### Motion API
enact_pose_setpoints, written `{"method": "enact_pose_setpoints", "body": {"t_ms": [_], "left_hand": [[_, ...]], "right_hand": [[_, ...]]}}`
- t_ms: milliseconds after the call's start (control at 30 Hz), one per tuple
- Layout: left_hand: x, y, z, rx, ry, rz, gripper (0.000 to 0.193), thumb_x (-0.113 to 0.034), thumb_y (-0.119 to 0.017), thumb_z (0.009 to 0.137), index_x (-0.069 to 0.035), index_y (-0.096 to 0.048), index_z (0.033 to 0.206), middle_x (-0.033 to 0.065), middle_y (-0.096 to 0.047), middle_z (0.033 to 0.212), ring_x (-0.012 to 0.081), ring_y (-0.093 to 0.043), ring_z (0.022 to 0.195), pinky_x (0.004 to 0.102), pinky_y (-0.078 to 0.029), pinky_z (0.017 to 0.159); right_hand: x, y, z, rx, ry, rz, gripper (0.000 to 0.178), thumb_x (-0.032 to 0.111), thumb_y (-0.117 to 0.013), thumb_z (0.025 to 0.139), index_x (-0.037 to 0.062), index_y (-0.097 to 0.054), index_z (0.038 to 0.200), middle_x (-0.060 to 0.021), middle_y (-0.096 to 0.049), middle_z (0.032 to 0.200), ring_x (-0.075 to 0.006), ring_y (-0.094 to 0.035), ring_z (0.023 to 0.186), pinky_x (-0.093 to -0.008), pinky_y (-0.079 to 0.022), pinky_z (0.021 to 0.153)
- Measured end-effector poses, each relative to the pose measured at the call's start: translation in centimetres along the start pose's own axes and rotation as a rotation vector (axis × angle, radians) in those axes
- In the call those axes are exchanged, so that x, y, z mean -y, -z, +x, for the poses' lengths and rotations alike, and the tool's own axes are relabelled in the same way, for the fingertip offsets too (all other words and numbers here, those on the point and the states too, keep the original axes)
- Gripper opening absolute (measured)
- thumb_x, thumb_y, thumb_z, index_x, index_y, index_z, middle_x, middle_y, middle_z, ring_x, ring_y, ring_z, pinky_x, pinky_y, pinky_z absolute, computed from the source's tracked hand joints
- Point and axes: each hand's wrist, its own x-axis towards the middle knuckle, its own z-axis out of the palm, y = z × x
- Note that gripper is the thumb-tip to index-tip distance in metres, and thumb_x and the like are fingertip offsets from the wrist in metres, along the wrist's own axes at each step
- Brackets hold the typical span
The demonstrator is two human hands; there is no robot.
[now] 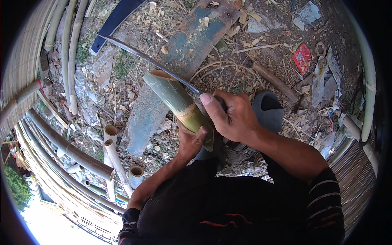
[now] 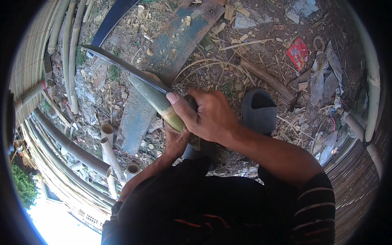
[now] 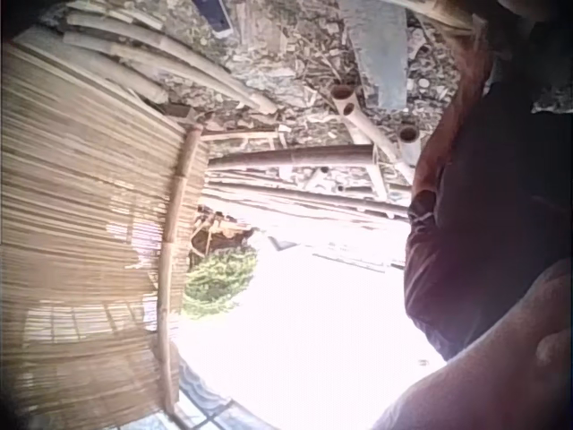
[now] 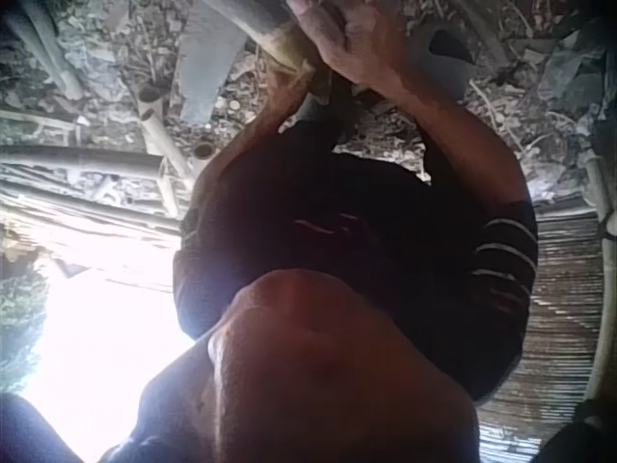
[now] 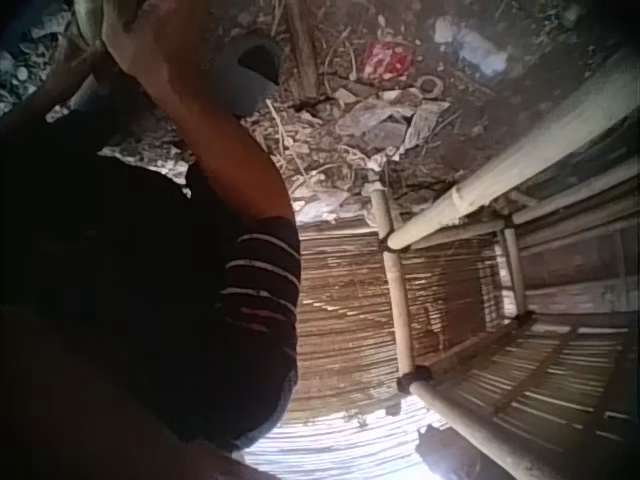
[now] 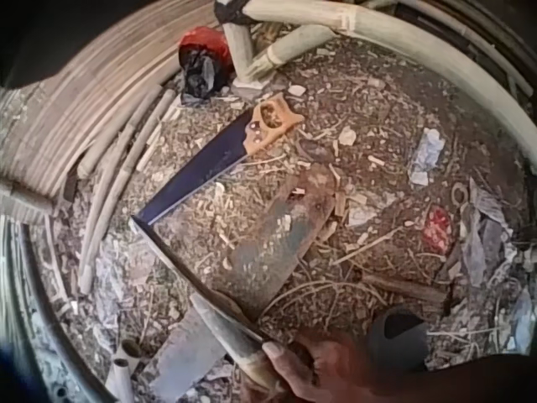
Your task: Cutting a circular hole into a bamboo stalk and refining it with a knife.
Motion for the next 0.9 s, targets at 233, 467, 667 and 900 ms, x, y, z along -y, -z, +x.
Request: {"method": "enact_pose_setpoints", "body": {"t_ms": [233, 467, 667, 900], "left_hand": [[1.3, 0.3, 0.1, 0.03, 0.024, -0.061, 0.084, -0.039, -0.08, 0.09, -0.002, -0.026, 0.142, 0.0084, -0.057, 0.118, 0.0156, -0.06, 0.103, 0.0315, -0.052, 0.087], [1.0, -0.7, 0.5, -0.001, 0.022, -0.044, 0.089, -0.04, -0.082, 0.089, -0.003, -0.022, 0.145, 0.0092, -0.055, 0.122, 0.0169, -0.059, 0.108, 0.0331, -0.051, 0.091], [0.7, -0.5, 0.4, -0.051, 0.001, -0.016, 0.089, -0.038, -0.082, 0.089, -0.003, -0.022, 0.145, 0.0083, -0.056, 0.118, 0.0153, -0.059, 0.103, 0.0316, -0.052, 0.087], [1.1, -0.4, -0.1, -0.006, -0.031, -0.031, 0.091, -0.042, -0.081, 0.089, -0.003, -0.022, 0.145, 0.0077, -0.055, 0.116, 0.015, -0.058, 0.1, 0.0309, -0.052, 0.085]], "right_hand": [[-0.7, -0.6, 1.0, 0.106, -0.157, -0.113, 0.071, 0.057, -0.051, 0.102, -0.0082, -0.069, 0.081, -0.024, -0.062, 0.059, -0.0365, -0.069, 0.057, -0.0457, -0.054, 0.056], [-2.7, -1.3, 0.9, 0.021, -0.121, -0.086, 0.063, 0.053, -0.053, 0.103, -0.0043, -0.071, 0.085, -0.0227, -0.064, 0.064, -0.0312, -0.069, 0.058, -0.0434, -0.052, 0.059], [1.0, 0.7, 0.3, 0.047, -0.095, -0.016, 0.067, 0.056, -0.053, 0.102, -0.0058, -0.071, 0.087, -0.0237, -0.065, 0.065, -0.0369, -0.069, 0.06, -0.0453, -0.053, 0.059], [-2.7, -1.0, 2.2, 0.034, -0.118, -0.18, 0.08, 0.064, -0.049, 0.099, -0.0097, -0.068, 0.077, -0.0281, -0.064, 0.062, -0.046, -0.069, 0.062, -0.0506, -0.056, 0.058]]}}
